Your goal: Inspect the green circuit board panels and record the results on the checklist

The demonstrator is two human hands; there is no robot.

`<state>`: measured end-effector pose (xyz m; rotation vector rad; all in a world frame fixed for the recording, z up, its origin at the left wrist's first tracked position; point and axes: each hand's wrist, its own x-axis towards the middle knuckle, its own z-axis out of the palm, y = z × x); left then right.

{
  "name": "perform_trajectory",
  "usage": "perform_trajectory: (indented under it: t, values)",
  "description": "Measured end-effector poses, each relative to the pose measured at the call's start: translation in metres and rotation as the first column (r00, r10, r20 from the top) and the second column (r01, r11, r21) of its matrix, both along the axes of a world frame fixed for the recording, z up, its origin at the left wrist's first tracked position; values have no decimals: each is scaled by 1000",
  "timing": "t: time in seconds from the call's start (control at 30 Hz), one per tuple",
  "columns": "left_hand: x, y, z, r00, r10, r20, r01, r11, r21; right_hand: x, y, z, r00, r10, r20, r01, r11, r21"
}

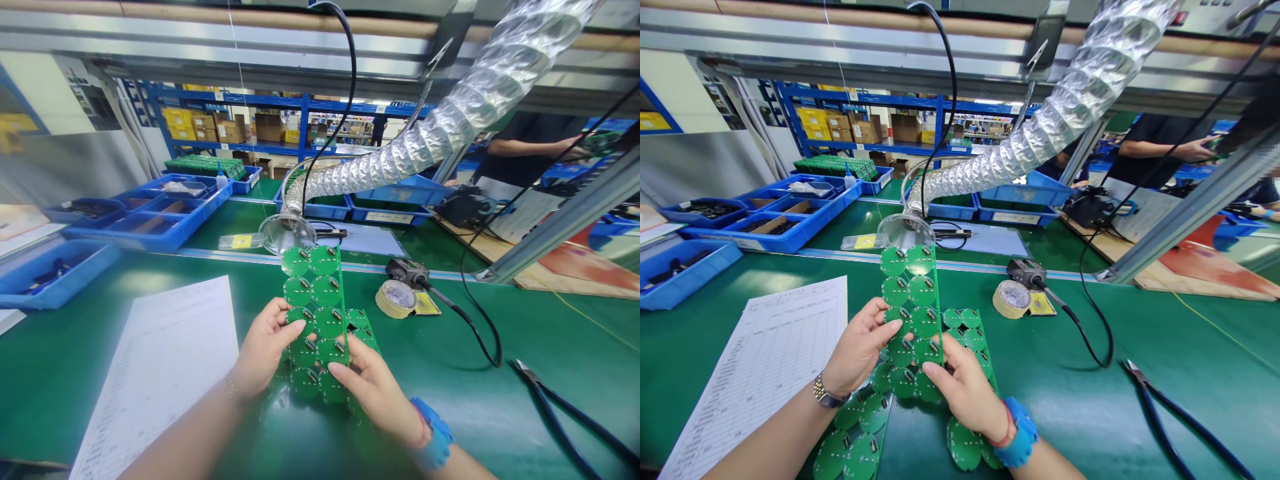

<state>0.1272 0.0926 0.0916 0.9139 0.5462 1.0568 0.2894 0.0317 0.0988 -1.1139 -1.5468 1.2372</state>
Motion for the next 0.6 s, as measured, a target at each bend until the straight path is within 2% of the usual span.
perform_trajectory:
  t: [0.2,0.4,0.47,0.6]
  values:
    - [1,-2,1,999,-41,25,42,998,-39,2,2,2,988,8,-153,-22,996,-86]
    - [1,-3,1,996,-79,-40,79,997,9,3,3,5,985,-7,-172,-4,998,-63]
    - [1,-2,-1,993,-88,-74,90,996,23,7,4,7,988,-66,-137,59,997,-57]
    - [1,-1,-6,985,-81,-155,86,996,29,16,8,10,961,-272,-50,271,962,-33]
